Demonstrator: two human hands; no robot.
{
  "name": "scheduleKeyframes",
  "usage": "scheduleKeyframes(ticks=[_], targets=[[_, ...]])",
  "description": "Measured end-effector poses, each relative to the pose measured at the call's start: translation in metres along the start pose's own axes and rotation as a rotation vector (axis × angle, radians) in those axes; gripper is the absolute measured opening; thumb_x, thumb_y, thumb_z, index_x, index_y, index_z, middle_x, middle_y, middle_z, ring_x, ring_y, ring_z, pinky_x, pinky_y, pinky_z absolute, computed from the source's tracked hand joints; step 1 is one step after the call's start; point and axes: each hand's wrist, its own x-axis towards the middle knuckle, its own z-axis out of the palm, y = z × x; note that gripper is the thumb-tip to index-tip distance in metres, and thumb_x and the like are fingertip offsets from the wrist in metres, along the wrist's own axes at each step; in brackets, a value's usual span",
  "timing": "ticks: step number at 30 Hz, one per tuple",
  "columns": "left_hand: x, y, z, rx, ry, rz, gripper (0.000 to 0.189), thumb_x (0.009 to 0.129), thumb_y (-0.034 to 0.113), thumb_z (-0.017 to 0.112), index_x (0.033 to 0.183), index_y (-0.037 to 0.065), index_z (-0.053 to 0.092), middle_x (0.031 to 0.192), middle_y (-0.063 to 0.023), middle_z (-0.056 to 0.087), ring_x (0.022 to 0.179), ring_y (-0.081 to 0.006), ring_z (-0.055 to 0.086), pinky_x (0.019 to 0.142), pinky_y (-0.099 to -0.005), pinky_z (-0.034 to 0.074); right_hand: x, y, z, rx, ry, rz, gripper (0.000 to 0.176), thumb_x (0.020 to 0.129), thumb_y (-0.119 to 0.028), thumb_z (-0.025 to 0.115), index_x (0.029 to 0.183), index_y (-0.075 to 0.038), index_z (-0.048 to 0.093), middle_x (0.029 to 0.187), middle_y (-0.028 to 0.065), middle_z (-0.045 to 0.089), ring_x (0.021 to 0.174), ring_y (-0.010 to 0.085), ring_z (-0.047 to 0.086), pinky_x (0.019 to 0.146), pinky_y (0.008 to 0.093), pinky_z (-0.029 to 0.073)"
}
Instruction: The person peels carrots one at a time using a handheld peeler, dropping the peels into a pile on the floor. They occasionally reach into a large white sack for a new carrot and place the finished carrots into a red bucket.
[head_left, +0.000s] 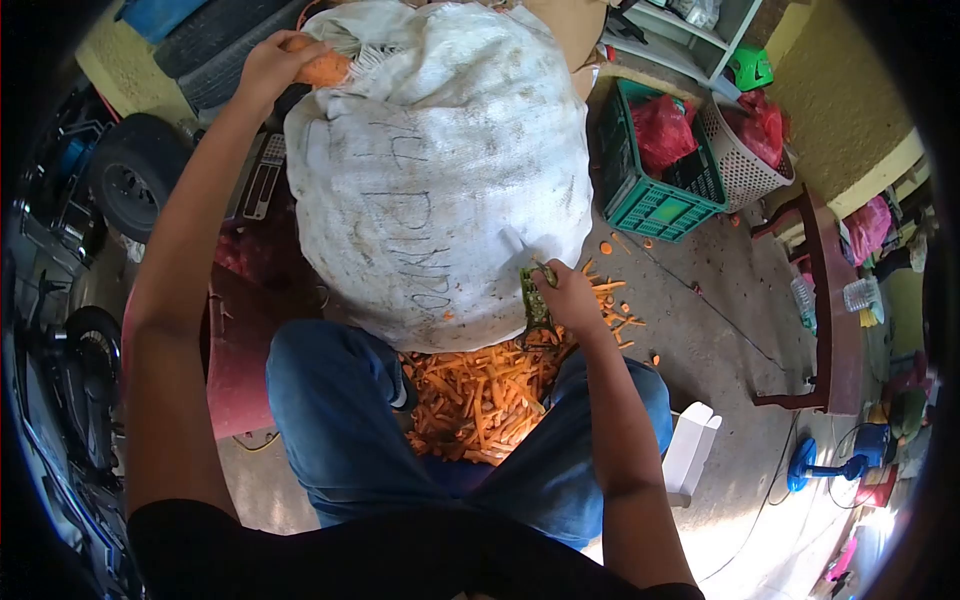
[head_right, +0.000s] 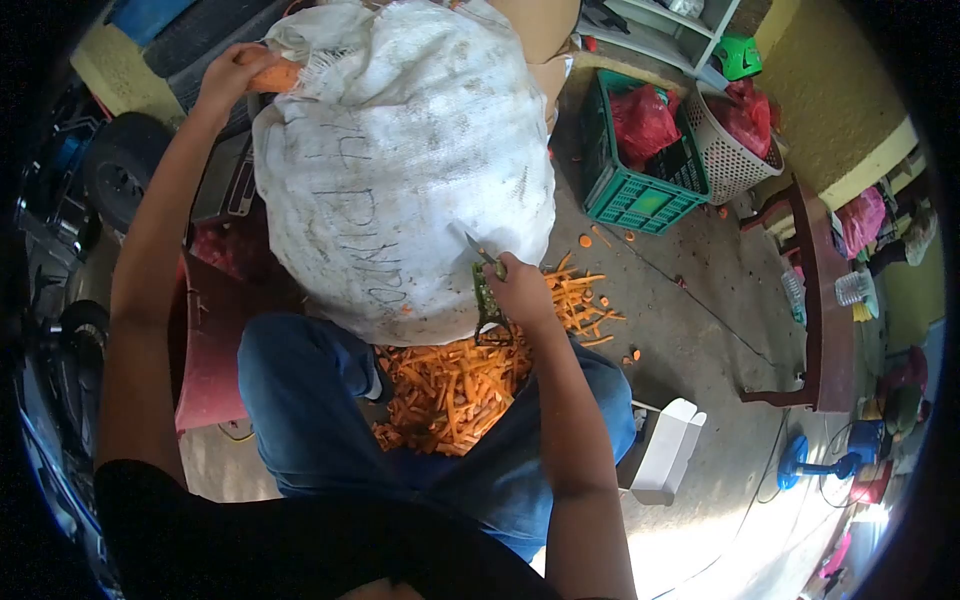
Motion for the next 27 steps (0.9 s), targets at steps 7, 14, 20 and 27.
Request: scheduleKeyframes(ticks=[7, 14, 20, 27], targets=[[-0.104, 0.018, -0.026, -1.236, -0.030, -0.455, 0.035, 0.076, 0.029, 0.056, 0.099, 0.004, 0.046, 0.095, -0.0084, 0.052, 0.086, -0.0197, 0.053, 0.074, -0.0316, 0.047, -0.013, 0.001, -0.003, -0.053, 0.062, 0.004, 0.025, 0.077, -0.025, 0.051, 0.080, 0.000, 0.051, 0.062, 0.0202, 0.052, 0.064, 0.0373, 0.052, 0.056, 0.0407, 0.039], [-0.253, 0.005, 0.025, -1.621, -0.450, -0.940, 0.041, 0.084, 0.042, 0.036, 0.096, 0.004, 0.046, 0.081, -0.0104, 0.055, 0.069, -0.0210, 0.057, 0.054, -0.0321, 0.051, -0.029, 0.006, 0.000, -0.066, 0.063, -0.003, 0.029, 0.077, -0.028, 0.050, 0.076, 0.001, 0.049, 0.061, 0.0228, 0.051, 0.063, 0.0394, 0.051, 0.056, 0.0437, 0.039], [-0.337, 0.022, 0.088, -1.749, -1.021, -0.980, 0.048, 0.081, 0.048, 0.037, 0.100, 0.004, 0.043, 0.077, -0.0137, 0.054, 0.060, -0.0205, 0.055, 0.042, -0.0246, 0.047, -0.045, 0.005, 0.005, -0.049, 0.081, 0.051, 0.031, 0.077, -0.029, 0.050, 0.076, 0.002, 0.049, 0.066, 0.0230, 0.052, 0.068, 0.0384, 0.051, 0.060, 0.0424, 0.039], [-0.327, 0.040, 0.113, -1.801, -1.022, -0.869, 0.056, 0.080, 0.053, 0.035, 0.098, 0.001, 0.046, 0.084, -0.0126, 0.054, 0.067, -0.0206, 0.054, 0.044, -0.0269, 0.047, -0.052, 0.018, 0.008, 0.116, 0.146, 0.099, 0.032, 0.076, -0.028, 0.051, 0.086, 0.003, 0.052, 0.070, 0.0212, 0.056, 0.068, 0.0343, 0.054, 0.061, 0.0384, 0.041]])
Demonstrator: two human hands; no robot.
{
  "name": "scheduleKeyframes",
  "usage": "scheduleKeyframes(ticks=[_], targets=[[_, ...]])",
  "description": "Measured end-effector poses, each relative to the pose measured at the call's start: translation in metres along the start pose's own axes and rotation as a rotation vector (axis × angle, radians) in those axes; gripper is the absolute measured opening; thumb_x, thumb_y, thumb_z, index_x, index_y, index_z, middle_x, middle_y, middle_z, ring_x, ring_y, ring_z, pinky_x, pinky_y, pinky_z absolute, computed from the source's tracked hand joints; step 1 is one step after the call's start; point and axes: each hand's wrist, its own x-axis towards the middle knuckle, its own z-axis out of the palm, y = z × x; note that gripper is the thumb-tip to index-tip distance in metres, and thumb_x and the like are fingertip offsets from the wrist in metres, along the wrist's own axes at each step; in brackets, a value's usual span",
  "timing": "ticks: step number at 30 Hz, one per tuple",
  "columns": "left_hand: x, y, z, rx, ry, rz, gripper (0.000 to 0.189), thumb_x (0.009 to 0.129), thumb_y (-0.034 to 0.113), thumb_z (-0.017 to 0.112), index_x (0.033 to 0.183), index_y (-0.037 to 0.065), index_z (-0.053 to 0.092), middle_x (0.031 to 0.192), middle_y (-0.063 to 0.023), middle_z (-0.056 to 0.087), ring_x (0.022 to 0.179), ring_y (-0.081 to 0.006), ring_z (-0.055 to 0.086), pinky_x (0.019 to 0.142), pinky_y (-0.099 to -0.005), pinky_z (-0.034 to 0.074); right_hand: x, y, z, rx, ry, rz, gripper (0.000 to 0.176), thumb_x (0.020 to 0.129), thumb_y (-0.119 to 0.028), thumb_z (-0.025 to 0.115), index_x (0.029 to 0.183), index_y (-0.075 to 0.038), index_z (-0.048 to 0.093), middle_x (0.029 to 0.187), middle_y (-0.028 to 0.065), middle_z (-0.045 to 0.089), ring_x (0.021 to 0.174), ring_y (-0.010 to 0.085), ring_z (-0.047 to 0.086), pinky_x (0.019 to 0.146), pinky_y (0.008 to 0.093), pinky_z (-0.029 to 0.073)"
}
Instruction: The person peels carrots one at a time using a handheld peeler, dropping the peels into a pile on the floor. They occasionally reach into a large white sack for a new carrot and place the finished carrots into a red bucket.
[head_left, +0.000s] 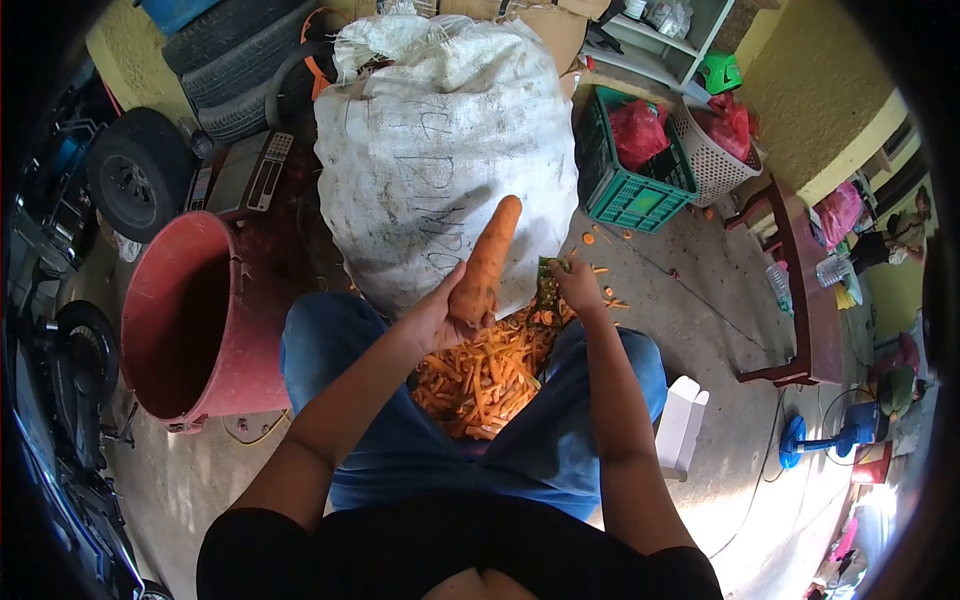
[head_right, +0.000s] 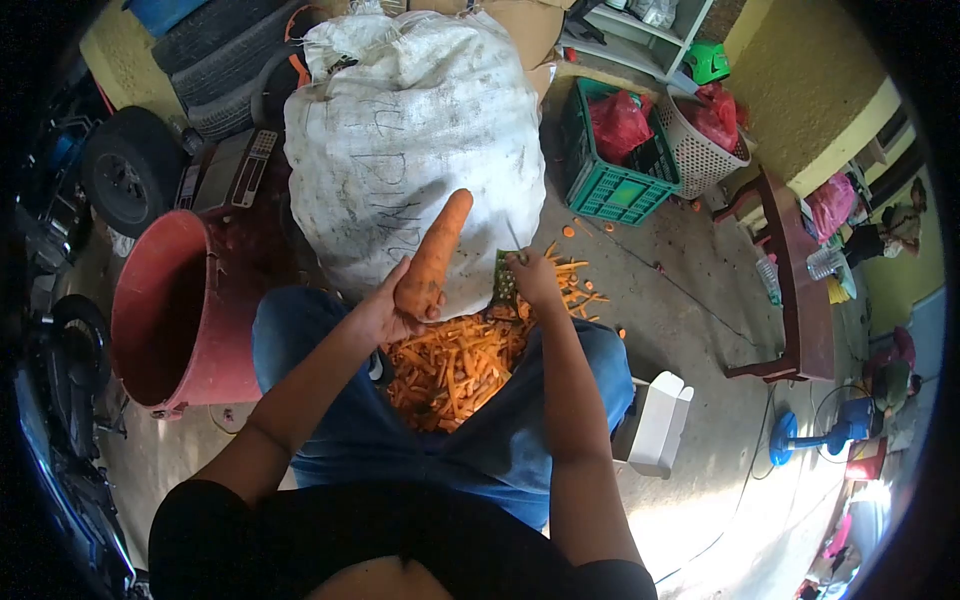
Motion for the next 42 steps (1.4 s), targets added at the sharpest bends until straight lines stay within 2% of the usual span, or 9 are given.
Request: scheduleKeyframes(ticks=[4, 10, 14, 26, 31, 32, 34, 40, 42], targets=[[0.012, 0.018, -0.020, 0.036, 0.134, -0.004, 0.053, 0.080, 0.048, 0.035, 0.098, -0.001, 0.047, 0.087, -0.0140, 0.053, 0.073, -0.0232, 0.054, 0.065, -0.0398, 0.046, 0.004, 0.001, -0.011, 0.213, 0.167, 0.237, 0.031, 0.077, -0.026, 0.054, 0.085, 0.004, 0.054, 0.062, 0.0073, 0.055, 0.055, 0.0150, 0.052, 0.051, 0.0295, 0.039], [0.016, 0.023, -0.049, -0.146, -0.015, -0.127, 0.048, 0.077, 0.038, 0.033, 0.101, -0.002, 0.046, 0.088, -0.0156, 0.053, 0.075, -0.0246, 0.054, 0.063, -0.0381, 0.043, -0.004, -0.032, -0.018, 0.742, 0.188, 0.406, 0.032, 0.078, -0.029, 0.054, 0.086, 0.002, 0.054, 0.067, 0.0025, 0.055, 0.052, 0.0097, 0.050, 0.044, 0.0216, 0.037], [0.023, 0.011, -0.033, 0.047, 0.213, -0.064, 0.046, 0.078, 0.038, 0.034, 0.101, 0.001, 0.047, 0.087, -0.0151, 0.054, 0.073, -0.0229, 0.054, 0.060, -0.0367, 0.043, -0.002, -0.039, -0.003, 0.990, 0.325, 0.315, 0.033, 0.078, -0.030, 0.056, 0.086, 0.003, 0.052, 0.074, 0.0070, 0.056, 0.059, 0.0144, 0.054, 0.052, 0.0261, 0.044], [0.028, -0.011, -0.047, 0.044, 0.383, -0.198, 0.042, 0.085, 0.039, 0.030, 0.104, 0.005, 0.047, 0.095, -0.0107, 0.055, 0.086, -0.0237, 0.056, 0.073, -0.0428, 0.047, -0.039, -0.096, 0.070, 0.541, 0.370, 0.055, 0.024, 0.082, -0.021, 0.050, 0.084, 0.002, 0.053, 0.066, 0.0060, 0.054, 0.059, 0.0105, 0.049, 0.056, 0.0241, 0.040], [0.027, -0.017, -0.047, 0.031, 0.388, -0.126, 0.041, 0.087, 0.036, 0.028, 0.103, 0.004, 0.046, 0.093, -0.0109, 0.055, 0.084, -0.0218, 0.056, 0.070, -0.0405, 0.048, -0.039, -0.100, 0.072, 0.253, 0.530, -0.067, 0.015, 0.080, -0.014, 0.050, 0.081, 0.000, 0.054, 0.064, 0.0178, 0.055, 0.057, 0.0293, 0.055, 0.053, 0.0338, 0.042], [0.030, -0.017, -0.061, 0.028, 0.389, -0.133, 0.041, 0.087, 0.036, 0.028, 0.103, 0.004, 0.046, 0.093, -0.0109, 0.055, 0.084, -0.0218, 0.056, 0.070, -0.0405, 0.048, -0.037, -0.097, 0.072, 0.251, 0.530, -0.060, 0.015, 0.080, -0.014, 0.050, 0.081, 0.000, 0.054, 0.064, 0.0178, 0.055, 0.057, 0.0293, 0.055, 0.053, 0.0338, 0.042], [0.036, -0.016, -0.096, -0.004, -0.126, -0.172, 0.039, 0.087, 0.033, 0.029, 0.103, 0.002, 0.046, 0.091, -0.0096, 0.055, 0.081, -0.0194, 0.056, 0.067, -0.0357, 0.048, -0.027, -0.084, 0.073, 0.146, 0.600, 0.000, 0.014, 0.078, -0.015, 0.052, 0.077, -0.001, 0.054, 0.062, 0.0192, 0.054, 0.055, 0.0335, 0.054, 0.052, 0.0364, 0.042], [0.002, -0.015, -0.005, 0.384, 0.416, -0.273, 0.037, 0.088, 0.030, 0.032, 0.101, -0.002, 0.045, 0.088, -0.0103, 0.055, 0.074, -0.0178, 0.056, 0.067, -0.0287, 0.047, 0.018, -0.024, -0.001, 0.004, 0.814, 0.465, 0.028, 0.083, -0.023, 0.045, 0.075, 0.002, 0.054, 0.066, 0.0156, 0.057, 0.057, 0.0252, 0.056, 0.052, 0.0344, 0.043], [0.007, -0.015, -0.027, 0.322, 0.296, -0.242, 0.037, 0.088, 0.031, 0.032, 0.102, -0.001, 0.045, 0.086, -0.0116, 0.055, 0.073, -0.0188, 0.056, 0.066, -0.0302, 0.047, 0.023, -0.001, -0.008, 0.175, 0.921, 0.473, 0.024, 0.082, -0.020, 0.047, 0.075, 0.002, 0.054, 0.063, 0.0122, 0.056, 0.053, 0.0209, 0.052, 0.050, 0.0323, 0.041]])
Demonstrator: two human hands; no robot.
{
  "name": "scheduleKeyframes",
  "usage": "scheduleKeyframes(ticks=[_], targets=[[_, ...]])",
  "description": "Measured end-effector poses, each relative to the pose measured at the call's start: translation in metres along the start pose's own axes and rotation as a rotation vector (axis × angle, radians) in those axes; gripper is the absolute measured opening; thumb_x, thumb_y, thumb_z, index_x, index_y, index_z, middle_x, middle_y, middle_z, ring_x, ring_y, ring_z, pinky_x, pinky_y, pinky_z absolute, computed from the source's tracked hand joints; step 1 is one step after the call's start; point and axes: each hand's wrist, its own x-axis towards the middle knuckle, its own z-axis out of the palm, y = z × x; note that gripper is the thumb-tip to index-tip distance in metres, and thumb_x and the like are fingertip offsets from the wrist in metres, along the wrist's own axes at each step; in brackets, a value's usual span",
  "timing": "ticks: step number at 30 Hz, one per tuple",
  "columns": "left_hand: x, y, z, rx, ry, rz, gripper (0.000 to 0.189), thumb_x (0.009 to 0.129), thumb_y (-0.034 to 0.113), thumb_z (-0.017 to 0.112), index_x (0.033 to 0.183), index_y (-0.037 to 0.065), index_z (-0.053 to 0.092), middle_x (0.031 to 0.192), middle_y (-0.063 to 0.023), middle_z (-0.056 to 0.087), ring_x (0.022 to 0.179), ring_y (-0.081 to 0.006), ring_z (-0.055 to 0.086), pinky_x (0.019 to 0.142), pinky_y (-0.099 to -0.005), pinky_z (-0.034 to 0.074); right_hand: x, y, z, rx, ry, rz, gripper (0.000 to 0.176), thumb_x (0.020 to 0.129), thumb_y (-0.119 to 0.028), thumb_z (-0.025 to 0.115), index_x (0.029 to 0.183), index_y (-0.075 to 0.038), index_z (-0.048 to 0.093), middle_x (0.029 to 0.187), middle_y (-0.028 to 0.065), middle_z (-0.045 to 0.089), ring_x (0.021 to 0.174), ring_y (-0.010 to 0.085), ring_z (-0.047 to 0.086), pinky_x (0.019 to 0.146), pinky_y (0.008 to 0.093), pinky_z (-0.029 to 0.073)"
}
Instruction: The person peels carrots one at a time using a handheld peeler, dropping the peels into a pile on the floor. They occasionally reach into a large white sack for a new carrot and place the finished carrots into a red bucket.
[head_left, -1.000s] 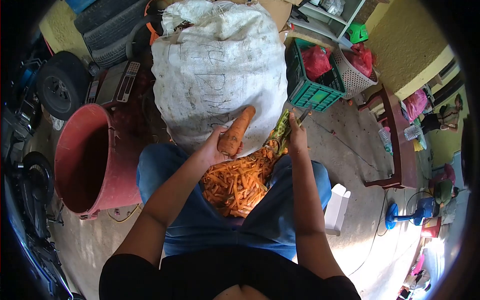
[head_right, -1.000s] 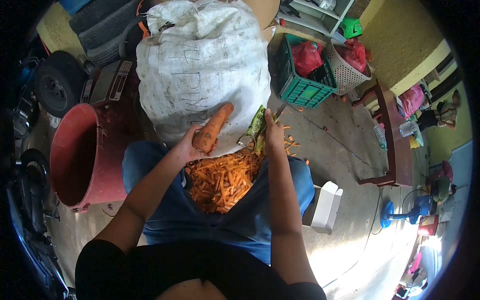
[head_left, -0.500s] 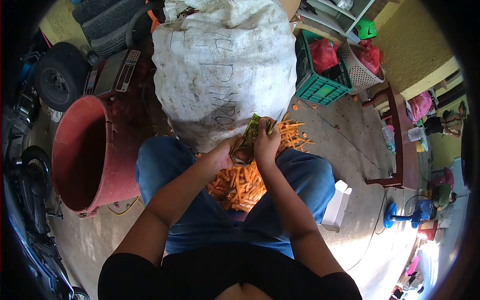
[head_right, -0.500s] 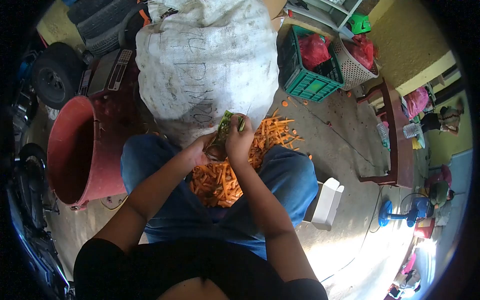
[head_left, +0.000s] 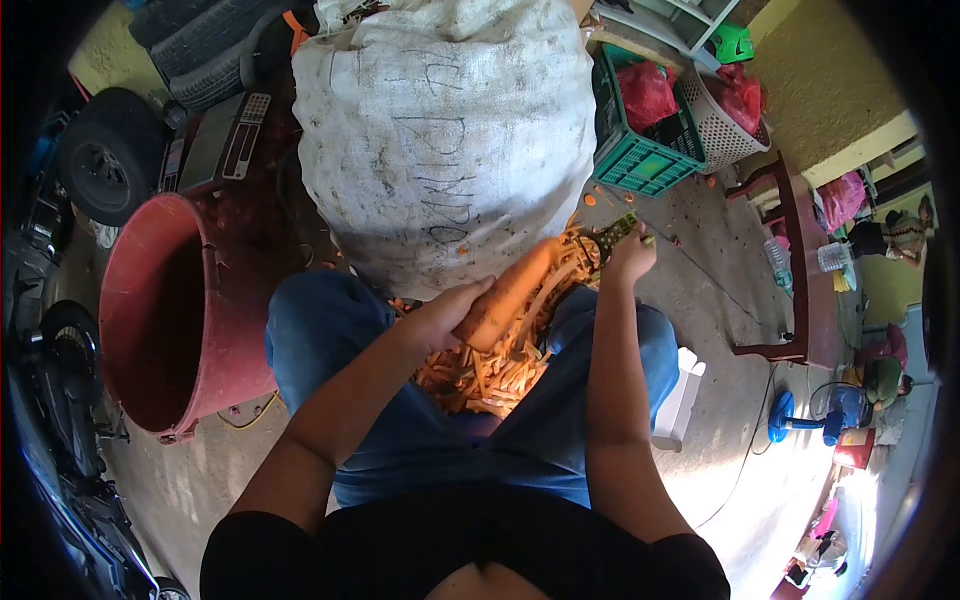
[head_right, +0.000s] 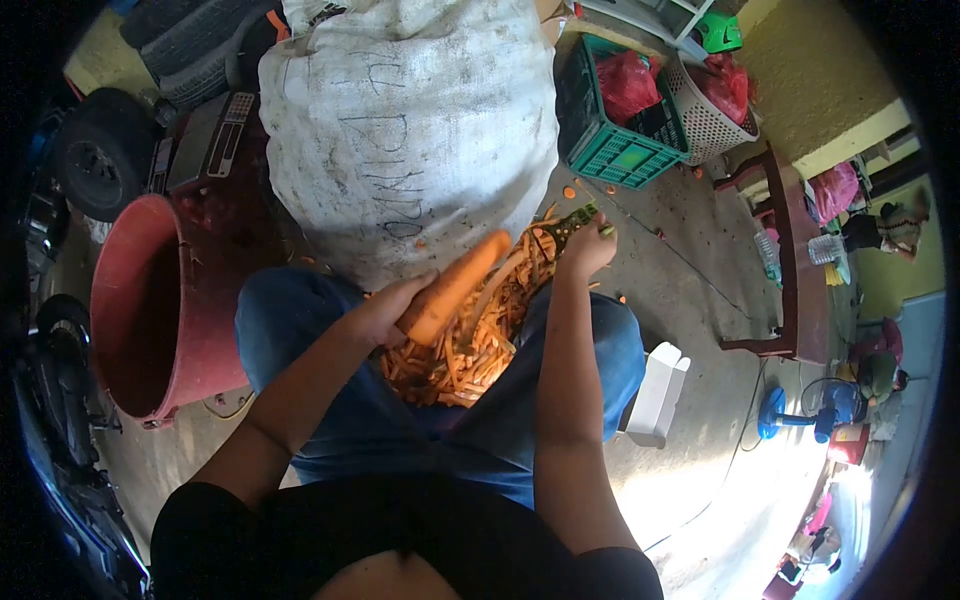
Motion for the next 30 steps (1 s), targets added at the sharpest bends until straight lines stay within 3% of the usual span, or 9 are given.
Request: scheduleKeyframes(ticks=[4, 6, 8, 10, 15, 18, 24, 27, 30], targets=[[0.005, 0.014, -0.004, -0.274, 0.085, 0.082, 0.037, 0.088, 0.032, 0.029, 0.101, 0.000, 0.045, 0.082, -0.0115, 0.055, 0.073, -0.0206, 0.056, 0.063, -0.0328, 0.048, -0.043, -0.010, 0.002, 0.454, -0.234, -0.108, 0.020, 0.082, -0.018, 0.048, 0.077, 0.001, 0.055, 0.058, 0.0034, 0.052, 0.049, 0.0109, 0.043, 0.046, 0.0279, 0.036], [0.012, 0.011, -0.013, -0.256, -0.026, 0.096, 0.036, 0.088, 0.032, 0.029, 0.098, 0.002, 0.046, 0.082, -0.0097, 0.055, 0.074, -0.0198, 0.056, 0.064, -0.0330, 0.048, -0.085, -0.036, -0.014, 0.382, -0.499, 0.010, 0.019, 0.082, -0.017, 0.048, 0.078, 0.001, 0.055, 0.060, 0.0024, 0.053, 0.052, 0.0087, 0.043, 0.048, 0.0257, 0.036], [0.012, 0.012, 0.003, -0.295, 0.095, 0.150, 0.035, 0.088, 0.032, 0.029, 0.098, 0.003, 0.047, 0.084, -0.0087, 0.056, 0.075, -0.0194, 0.056, 0.064, -0.0337, 0.048, -0.112, -0.039, -0.013, 0.408, -0.595, -0.130, 0.019, 0.081, -0.017, 0.049, 0.079, 0.001, 0.054, 0.061, 0.0045, 0.054, 0.054, 0.0103, 0.047, 0.051, 0.0255, 0.038], [0.018, 0.005, -0.002, -0.473, -0.008, 0.129, 0.035, 0.088, 0.032, 0.028, 0.100, 0.005, 0.047, 0.088, -0.0084, 0.056, 0.077, -0.0186, 0.056, 0.066, -0.0346, 0.048, -0.130, -0.046, -0.011, 0.401, -0.535, -0.332, 0.018, 0.081, -0.016, 0.050, 0.078, 0.001, 0.053, 0.062, 0.0088, 0.054, 0.056, 0.0119, 0.049, 0.052, 0.0260, 0.040], [0.014, -0.004, 0.004, -0.438, 0.049, 0.146, 0.035, 0.088, 0.031, 0.027, 0.101, 0.006, 0.047, 0.093, -0.0086, 0.055, 0.080, -0.0184, 0.056, 0.066, -0.0356, 0.048, -0.138, -0.045, -0.010, 0.223, -0.484, -0.396, 0.017, 0.080, -0.015, 0.050, 0.079, 0.001, 0.054, 0.060, 0.0183, 0.054, 0.053, 0.0289, 0.056, 0.049, 0.0341, 0.041], [0.016, -0.004, 0.002, -0.299, 0.098, 0.110, 0.036, 0.088, 0.032, 0.028, 0.102, 0.005, 0.047, 0.094, -0.0083, 0.055, 0.081, -0.0178, 0.056, 0.064, -0.0335, 0.049, -0.126, -0.030, -0.001, 0.083, -0.437, -0.415, 0.021, 0.080, -0.018, 0.050, 0.078, 0.002, 0.055, 0.059, 0.0184, 0.054, 0.053, 0.0291, 0.055, 0.049, 0.0345, 0.042], [-0.011, 0.000, 0.017, -0.017, 0.111, -0.007, 0.038, 0.086, 0.033, 0.038, 0.103, 0.000, 0.046, 0.090, -0.0088, 0.057, 0.073, -0.0154, 0.058, 0.063, -0.0266, 0.048, -0.017, 0.006, 0.016, -0.079, -0.001, -0.177, 0.030, 0.079, -0.022, 0.050, 0.064, 0.004, 0.053, 0.059, 0.0156, 0.056, 0.049, 0.0241, 0.053, 0.047, 0.0352, 0.042], [-0.011, 0.011, 0.008, 0.045, 0.092, -0.048, 0.038, 0.085, 0.033, 0.039, 0.103, 0.000, 0.046, 0.090, -0.0092, 0.057, 0.074, -0.0154, 0.058, 0.064, -0.0276, 0.048, 0.008, 0.013, 0.009, 0.223, 0.019, 0.119, 0.027, 0.080, -0.020, 0.050, 0.066, 0.003, 0.054, 0.059, 0.0117, 0.056, 0.046, 0.0203, 0.052, 0.045, 0.0337, 0.041], [-0.013, 0.022, 0.004, -0.078, 0.141, 0.063, 0.037, 0.085, 0.031, 0.041, 0.104, 0.000, 0.046, 0.091, -0.0098, 0.056, 0.075, -0.0164, 0.058, 0.066, -0.0285, 0.048, -0.017, -0.009, 0.004, 0.396, -0.100, 0.128, 0.024, 0.081, -0.019, 0.050, 0.068, 0.002, 0.053, 0.057, 0.0082, 0.054, 0.045, 0.0163, 0.049, 0.044, 0.0315, 0.040]])
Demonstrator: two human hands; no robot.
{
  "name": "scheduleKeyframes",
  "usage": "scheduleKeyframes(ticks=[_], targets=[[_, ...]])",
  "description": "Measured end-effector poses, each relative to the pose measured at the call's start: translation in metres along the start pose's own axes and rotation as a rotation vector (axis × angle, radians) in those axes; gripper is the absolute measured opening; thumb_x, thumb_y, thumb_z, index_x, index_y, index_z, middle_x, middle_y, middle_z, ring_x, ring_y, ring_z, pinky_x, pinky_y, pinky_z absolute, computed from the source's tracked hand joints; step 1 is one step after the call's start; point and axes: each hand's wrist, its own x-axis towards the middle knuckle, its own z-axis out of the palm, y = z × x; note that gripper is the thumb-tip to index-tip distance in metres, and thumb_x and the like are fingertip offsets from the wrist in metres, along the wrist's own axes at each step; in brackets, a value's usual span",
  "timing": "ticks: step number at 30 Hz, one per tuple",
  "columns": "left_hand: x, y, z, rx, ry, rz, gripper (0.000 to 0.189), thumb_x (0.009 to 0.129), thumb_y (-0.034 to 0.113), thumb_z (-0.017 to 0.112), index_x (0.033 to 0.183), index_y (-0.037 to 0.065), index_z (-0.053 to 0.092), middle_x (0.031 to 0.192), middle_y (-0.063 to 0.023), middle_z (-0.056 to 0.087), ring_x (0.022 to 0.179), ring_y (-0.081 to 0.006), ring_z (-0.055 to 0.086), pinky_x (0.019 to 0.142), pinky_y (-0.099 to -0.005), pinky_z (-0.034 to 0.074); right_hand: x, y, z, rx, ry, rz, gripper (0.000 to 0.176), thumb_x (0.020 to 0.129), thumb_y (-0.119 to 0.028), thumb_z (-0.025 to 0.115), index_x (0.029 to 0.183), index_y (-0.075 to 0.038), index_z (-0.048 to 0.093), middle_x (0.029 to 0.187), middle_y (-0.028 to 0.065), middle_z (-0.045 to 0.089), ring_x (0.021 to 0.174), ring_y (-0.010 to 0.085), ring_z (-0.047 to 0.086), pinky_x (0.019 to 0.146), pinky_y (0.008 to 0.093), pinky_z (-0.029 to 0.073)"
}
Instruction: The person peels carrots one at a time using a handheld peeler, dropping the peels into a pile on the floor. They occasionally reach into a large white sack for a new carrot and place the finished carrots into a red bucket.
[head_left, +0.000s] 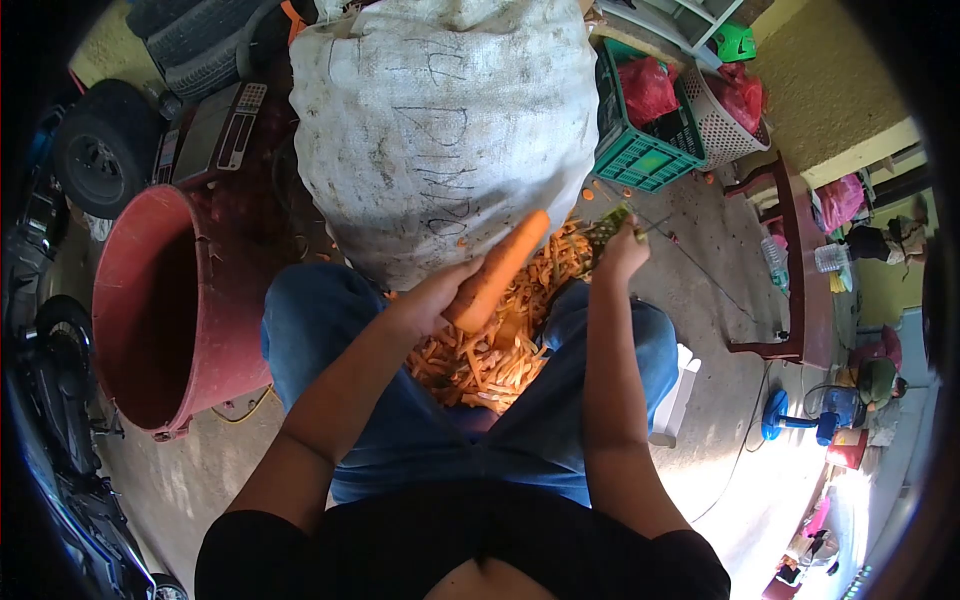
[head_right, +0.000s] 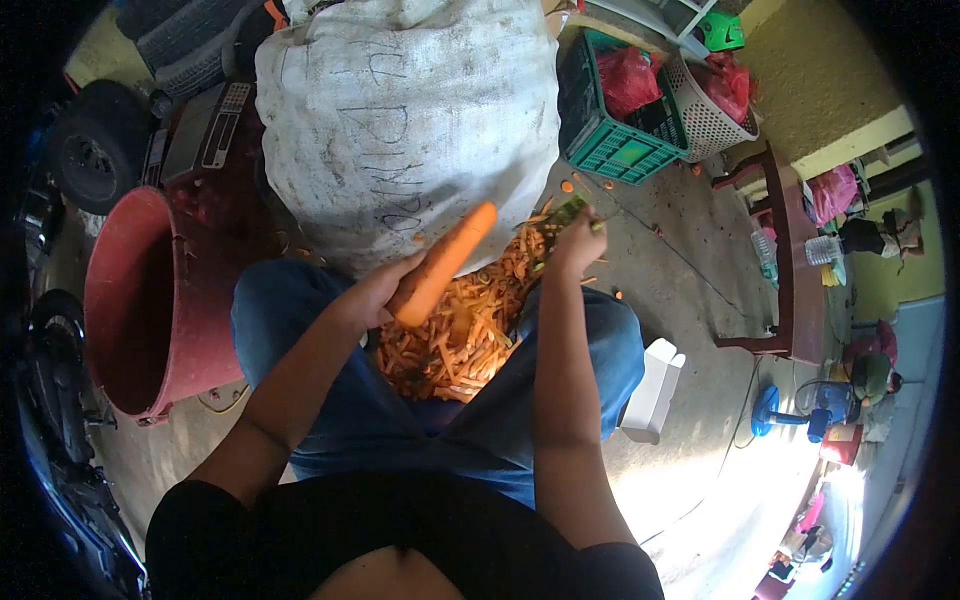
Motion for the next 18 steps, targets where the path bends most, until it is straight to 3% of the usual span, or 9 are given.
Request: scheduleKeyframes(ticks=[4, 5, 7, 9, 10, 13, 15, 17, 18], targets=[[0.008, 0.000, -0.003, -0.100, 0.002, 0.008, 0.035, 0.083, 0.029, 0.044, 0.105, 0.001, 0.046, 0.093, -0.0086, 0.055, 0.080, -0.0172, 0.056, 0.069, -0.0294, 0.047, -0.060, -0.012, 0.011, 0.163, -0.308, 0.025, 0.021, 0.082, -0.020, 0.049, 0.077, 0.000, 0.052, 0.060, 0.0015, 0.049, 0.052, 0.0094, 0.044, 0.049, 0.0248, 0.038], [0.016, -0.005, -0.006, -0.169, -0.023, 0.052, 0.034, 0.084, 0.028, 0.043, 0.104, 0.001, 0.046, 0.094, -0.0083, 0.055, 0.081, -0.0173, 0.056, 0.070, -0.0300, 0.047, -0.075, -0.015, 0.012, 0.025, -0.359, -0.132, 0.021, 0.082, -0.020, 0.048, 0.080, 0.000, 0.053, 0.063, 0.0017, 0.050, 0.055, 0.0083, 0.044, 0.052, 0.0229, 0.038], [0.031, -0.014, -0.015, -0.238, -0.047, 0.097, 0.032, 0.084, 0.027, 0.042, 0.104, 0.001, 0.046, 0.095, -0.0081, 0.055, 0.082, -0.0174, 0.056, 0.071, -0.0306, 0.047, -0.104, -0.030, 0.009, 0.079, -0.566, -0.046, 0.022, 0.083, -0.019, 0.047, 0.080, 0.001, 0.053, 0.062, 0.0034, 0.052, 0.056, 0.0092, 0.047, 0.052, 0.0237, 0.039], [0.040, -0.018, -0.023, -0.302, -0.297, 0.094, 0.030, 0.085, 0.025, 0.039, 0.102, 0.002, 0.047, 0.095, -0.0086, 0.055, 0.083, -0.0176, 0.056, 0.073, -0.0312, 0.046, -0.125, -0.027, 0.012, -0.016, -0.564, -0.243, 0.022, 0.083, -0.019, 0.048, 0.080, 0.002, 0.053, 0.062, 0.0057, 0.053, 0.056, 0.0121, 0.049, 0.053, 0.0250, 0.040], [0.036, -0.019, -0.021, -0.299, -0.299, 0.093, 0.030, 0.085, 0.025, 0.039, 0.102, 0.002, 0.047, 0.095, -0.0086, 0.055, 0.083, -0.0176, 0.056, 0.073, -0.0312, 0.046, -0.130, -0.026, 0.011, -0.047, -0.585, -0.319, 0.021, 0.082, -0.019, 0.049, 0.081, 0.002, 0.053, 0.064, 0.0055, 0.053, 0.058, 0.0124, 0.049, 0.054, 0.0244, 0.040], [0.030, -0.023, -0.016, -0.462, -0.371, 0.062, 0.028, 0.086, 0.023, 0.036, 0.101, 0.003, 0.047, 0.094, -0.0089, 0.056, 0.082, -0.0174, 0.056, 0.073, -0.0309, 0.046, -0.128, -0.024, 0.013, -0.196, -0.438, -0.462, 0.018, 0.082, -0.016, 0.048, 0.079, 0.001, 0.054, 0.061, 0.0141, 0.054, 0.053, 0.0198, 0.052, 0.051, 0.0301, 0.041], [0.035, -0.024, -0.020, -0.233, -0.140, 0.036, 0.031, 0.086, 0.026, 0.037, 0.101, 0.002, 0.048, 0.091, -0.0096, 0.056, 0.080, -0.0163, 0.056, 0.071, -0.0296, 0.047, -0.110, -0.009, 0.014, -0.232, -0.399, -0.484, 0.017, 0.081, -0.015, 0.048, 0.079, 0.001, 0.055, 0.061, 0.0158, 0.055, 0.053, 0.0230, 0.053, 0.051, 0.0320, 0.041], [-0.001, -0.006, 0.003, -0.004, -0.120, -0.061, 0.033, 0.086, 0.028, 0.037, 0.101, 0.001, 0.048, 0.088, -0.0105, 0.057, 0.076, -0.0159, 0.057, 0.069, -0.0290, 0.047, -0.057, -0.008, 0.013, -0.390, -0.134, -0.521, 0.022, 0.081, -0.016, 0.046, 0.070, 0.002, 0.052, 0.060, 0.0165, 0.054, 0.050, 0.0236, 0.052, 0.047, 0.0332, 0.040], [-0.016, -0.002, 0.011, 0.227, -0.096, -0.161, 0.036, 0.086, 0.030, 0.038, 0.101, 0.000, 0.048, 0.086, -0.0115, 0.057, 0.073, -0.0154, 0.057, 0.067, -0.0285, 0.047, -0.034, -0.018, 0.008, -0.465, -0.008, -0.360, 0.024, 0.082, -0.017, 0.046, 0.066, 0.002, 0.050, 0.060, 0.0149, 0.055, 0.048, 0.0218, 0.051, 0.045, 0.0315, 0.040]])
